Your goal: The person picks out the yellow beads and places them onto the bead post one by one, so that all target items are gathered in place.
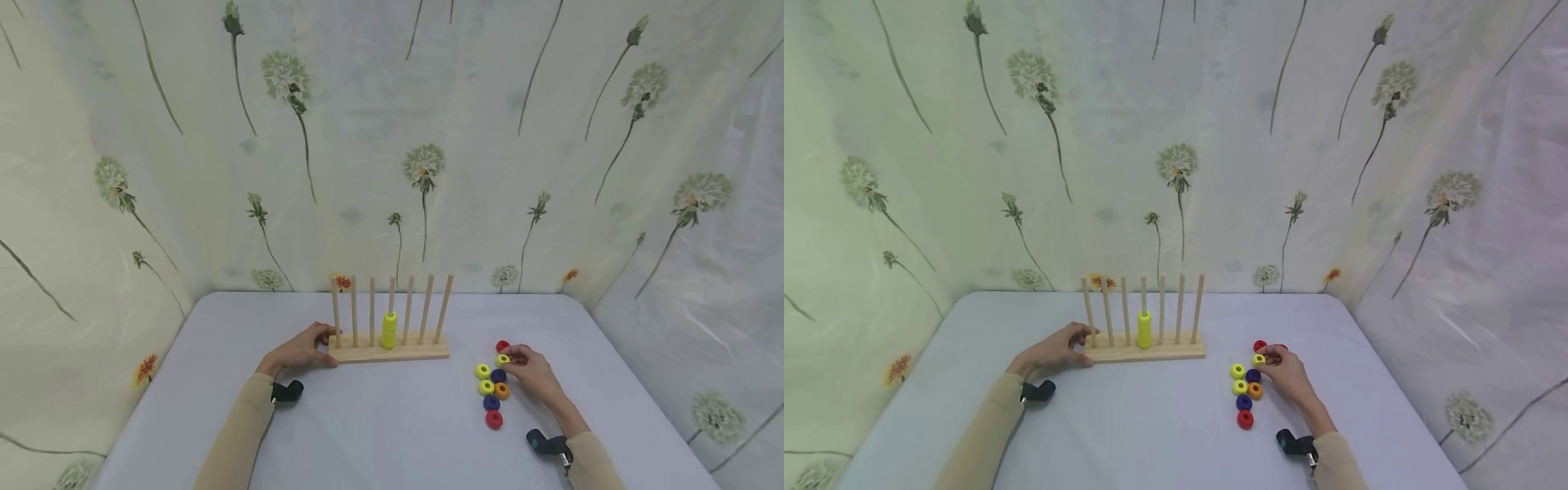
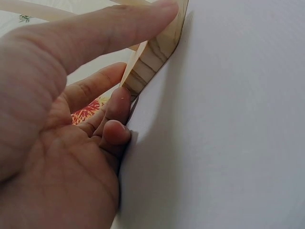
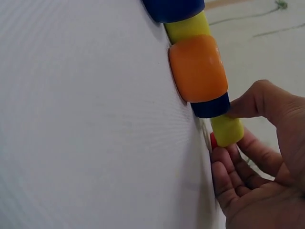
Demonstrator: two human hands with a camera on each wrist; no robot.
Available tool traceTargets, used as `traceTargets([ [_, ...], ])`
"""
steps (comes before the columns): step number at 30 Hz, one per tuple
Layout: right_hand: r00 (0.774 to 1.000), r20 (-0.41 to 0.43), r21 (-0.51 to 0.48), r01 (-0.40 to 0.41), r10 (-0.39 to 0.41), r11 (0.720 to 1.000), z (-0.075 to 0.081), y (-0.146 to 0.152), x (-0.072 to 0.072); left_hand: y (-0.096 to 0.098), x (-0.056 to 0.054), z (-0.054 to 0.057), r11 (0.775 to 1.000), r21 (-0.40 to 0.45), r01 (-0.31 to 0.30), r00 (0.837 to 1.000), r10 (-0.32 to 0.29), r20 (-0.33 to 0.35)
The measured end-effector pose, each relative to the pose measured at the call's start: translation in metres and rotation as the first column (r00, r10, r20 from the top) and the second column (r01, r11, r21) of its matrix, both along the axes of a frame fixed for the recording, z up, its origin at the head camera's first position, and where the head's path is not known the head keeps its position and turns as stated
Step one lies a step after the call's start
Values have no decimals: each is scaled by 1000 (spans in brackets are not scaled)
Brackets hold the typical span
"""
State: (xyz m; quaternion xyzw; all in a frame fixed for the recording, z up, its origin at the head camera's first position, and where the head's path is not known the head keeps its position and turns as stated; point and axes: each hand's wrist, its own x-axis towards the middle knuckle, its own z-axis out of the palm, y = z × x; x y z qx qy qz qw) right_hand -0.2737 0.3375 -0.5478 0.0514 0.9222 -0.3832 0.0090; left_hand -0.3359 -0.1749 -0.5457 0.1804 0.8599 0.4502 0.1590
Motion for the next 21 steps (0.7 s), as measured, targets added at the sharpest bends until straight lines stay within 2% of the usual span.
traceTargets([
  [8, 999, 47, -63, -12, 15, 998, 5, 5, -1, -1, -1, -1, 1000, -11, 5, 1000, -5, 1],
  [13, 999, 21, -106, -28, 30, 994, 13, 4, 0, -1, -2, -2, 1000, -14, 0, 1000, 0, -5],
  [21, 997, -34, -128, -77, 73, 989, 34, -34, 9, 0, -3, -3, 1000, 8, 9, 1000, -9, -10],
])
